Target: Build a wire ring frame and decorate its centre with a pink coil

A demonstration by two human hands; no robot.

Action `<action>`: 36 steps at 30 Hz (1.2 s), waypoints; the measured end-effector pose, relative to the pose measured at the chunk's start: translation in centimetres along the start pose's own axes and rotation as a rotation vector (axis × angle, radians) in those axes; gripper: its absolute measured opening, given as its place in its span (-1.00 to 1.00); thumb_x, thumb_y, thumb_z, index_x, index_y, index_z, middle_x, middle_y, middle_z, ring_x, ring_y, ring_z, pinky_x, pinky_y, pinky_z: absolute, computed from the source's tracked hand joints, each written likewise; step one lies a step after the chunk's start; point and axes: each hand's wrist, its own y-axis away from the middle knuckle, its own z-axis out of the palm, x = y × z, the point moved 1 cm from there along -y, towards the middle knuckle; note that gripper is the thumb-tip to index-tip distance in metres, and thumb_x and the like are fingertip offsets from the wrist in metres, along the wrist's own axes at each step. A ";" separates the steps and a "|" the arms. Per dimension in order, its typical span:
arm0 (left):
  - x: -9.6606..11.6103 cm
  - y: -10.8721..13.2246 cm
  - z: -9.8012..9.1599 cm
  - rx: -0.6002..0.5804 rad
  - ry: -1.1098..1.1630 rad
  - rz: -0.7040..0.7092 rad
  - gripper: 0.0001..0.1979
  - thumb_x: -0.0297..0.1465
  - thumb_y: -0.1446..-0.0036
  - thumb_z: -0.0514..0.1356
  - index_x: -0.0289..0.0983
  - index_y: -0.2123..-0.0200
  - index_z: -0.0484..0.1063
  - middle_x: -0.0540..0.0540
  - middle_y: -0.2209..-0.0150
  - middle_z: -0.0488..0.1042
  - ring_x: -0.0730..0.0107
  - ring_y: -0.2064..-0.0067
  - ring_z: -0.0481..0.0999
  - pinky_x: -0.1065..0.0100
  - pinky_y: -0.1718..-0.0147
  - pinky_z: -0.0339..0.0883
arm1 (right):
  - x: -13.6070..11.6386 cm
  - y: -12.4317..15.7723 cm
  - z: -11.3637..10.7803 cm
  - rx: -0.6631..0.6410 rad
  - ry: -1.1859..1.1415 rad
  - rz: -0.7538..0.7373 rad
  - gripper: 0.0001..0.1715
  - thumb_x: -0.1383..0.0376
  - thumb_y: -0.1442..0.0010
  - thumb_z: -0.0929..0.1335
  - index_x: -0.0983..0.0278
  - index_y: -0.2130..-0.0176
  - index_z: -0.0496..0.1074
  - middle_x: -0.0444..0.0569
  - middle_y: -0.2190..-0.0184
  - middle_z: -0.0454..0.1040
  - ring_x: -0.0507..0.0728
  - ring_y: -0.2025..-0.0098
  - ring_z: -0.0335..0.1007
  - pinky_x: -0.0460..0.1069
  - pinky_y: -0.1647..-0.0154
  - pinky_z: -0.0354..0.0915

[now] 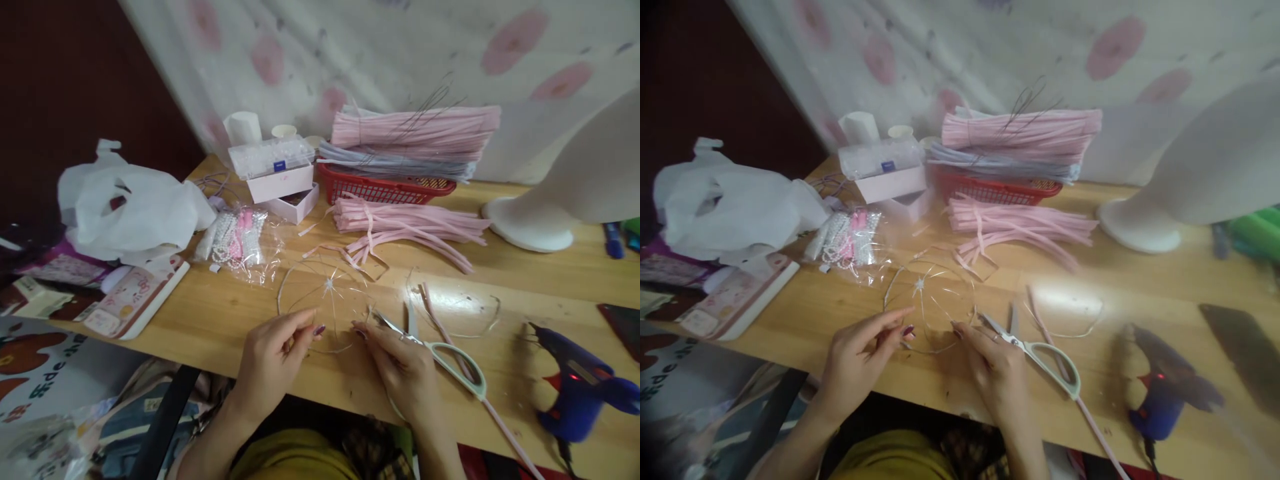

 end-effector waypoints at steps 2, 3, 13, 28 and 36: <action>-0.5 0.5 -0.3 -0.025 0.042 -0.012 -0.86 -0.53 -0.23 0.26 -0.21 0.20 0.59 -0.07 0.33 0.69 0.37 0.35 0.65 0.39 0.32 0.55 | -0.2 -0.1 0.0 0.008 -0.004 0.016 -0.67 0.41 -0.26 0.35 0.12 0.13 0.67 -0.06 0.24 0.71 0.18 0.27 0.70 -0.04 0.30 0.58; -0.7 0.8 -0.5 -0.037 0.059 -0.016 -0.87 -0.53 -0.23 0.27 -0.21 0.22 0.60 -0.08 0.30 0.70 0.36 0.31 0.66 0.37 0.28 0.56 | -0.3 -0.1 0.1 0.008 -0.004 0.027 -0.68 0.40 -0.27 0.36 0.12 0.13 0.67 -0.06 0.24 0.71 0.18 0.27 0.70 -0.03 0.30 0.58; -1.9 0.4 -0.4 -0.122 0.307 -0.076 -0.82 -0.57 -0.20 0.27 -0.24 0.23 0.65 -0.07 0.33 0.71 0.43 0.35 0.68 0.49 0.36 0.54 | -0.5 -0.1 0.2 -0.007 -0.002 0.062 -0.69 0.40 -0.27 0.37 0.10 0.13 0.68 -0.07 0.24 0.71 0.14 0.26 0.69 -0.04 0.24 0.58; -3.7 0.4 -1.0 -0.124 0.343 -0.137 -0.78 -0.51 -0.19 0.33 -0.19 0.11 0.66 0.00 0.27 0.72 0.46 0.32 0.71 0.55 0.31 0.55 | -0.3 -0.3 0.2 0.009 -0.006 0.141 -0.77 0.36 -0.24 0.42 0.11 0.19 0.68 -0.10 0.30 0.72 0.11 0.33 0.67 -0.08 0.29 0.53; -5.5 2.5 -4.5 0.006 0.108 -0.221 -0.86 -0.47 -0.25 0.28 -0.17 0.16 0.63 0.03 0.30 0.71 0.46 0.33 0.68 0.47 0.24 0.54 | 0.0 0.2 0.0 0.058 -0.055 0.225 -0.89 0.25 -0.23 0.45 0.14 0.27 0.66 -0.08 0.32 0.70 0.13 0.31 0.64 -0.05 0.30 0.50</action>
